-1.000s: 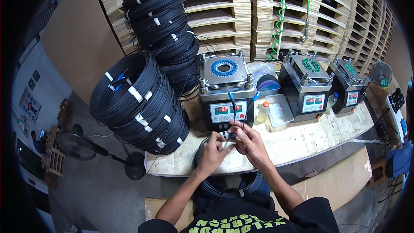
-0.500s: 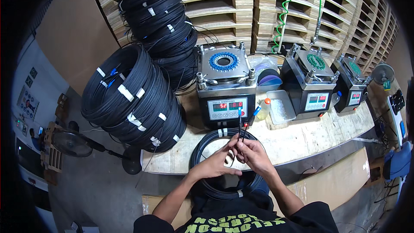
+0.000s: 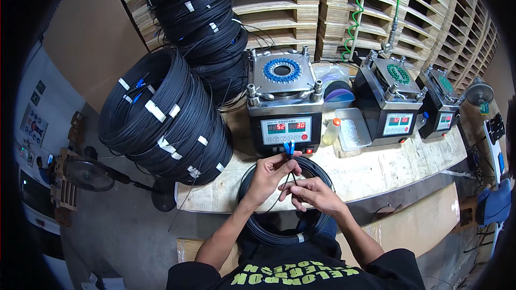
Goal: The recorder prepares and seats fiber optic cable connectors into a polishing machine at a factory workstation.
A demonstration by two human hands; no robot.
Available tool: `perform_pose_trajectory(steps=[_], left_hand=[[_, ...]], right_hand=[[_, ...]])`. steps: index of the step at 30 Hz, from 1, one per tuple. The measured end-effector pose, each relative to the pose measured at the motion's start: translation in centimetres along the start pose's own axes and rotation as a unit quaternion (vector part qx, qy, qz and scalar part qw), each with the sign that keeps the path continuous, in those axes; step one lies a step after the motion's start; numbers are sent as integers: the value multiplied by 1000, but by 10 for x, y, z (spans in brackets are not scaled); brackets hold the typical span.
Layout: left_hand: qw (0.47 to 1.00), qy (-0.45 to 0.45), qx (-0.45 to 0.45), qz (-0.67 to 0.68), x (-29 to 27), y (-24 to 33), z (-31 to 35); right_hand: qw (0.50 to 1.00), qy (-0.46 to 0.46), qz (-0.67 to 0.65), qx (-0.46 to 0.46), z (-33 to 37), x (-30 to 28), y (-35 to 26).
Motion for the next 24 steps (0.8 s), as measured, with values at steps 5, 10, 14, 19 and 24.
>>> perform_pose_trajectory(steps=[5, 10, 14, 19, 24], left_hand=[[999, 33, -7, -26, -10, -3, 5], [993, 75, 16, -85, -7, 6, 8], [982, 95, 36, -160, -6, 13, 10], [951, 94, 90, -281, 2, 25, 12], [903, 107, 128, -397, 5, 34, 15]], right_hand=[[998, 7, 34, -52, -1, -6, -10], [989, 100, 25, -103, -3, -34, -32], [967, 112, 131, -190, -4, -15, -81], [916, 107, 289, -258, -9, 0, -92], [899, 137, 297, -290, -5, 1, -84]])
Point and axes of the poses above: each hand's wrist, its own z-axis away from the middle knuckle, its own x-axis out of the palm, y = z × x, the point moved 8 cm from there along -z, towards the middle knuckle, and after that the axes turned 15 degrees about -z, right-handed, at the moved point
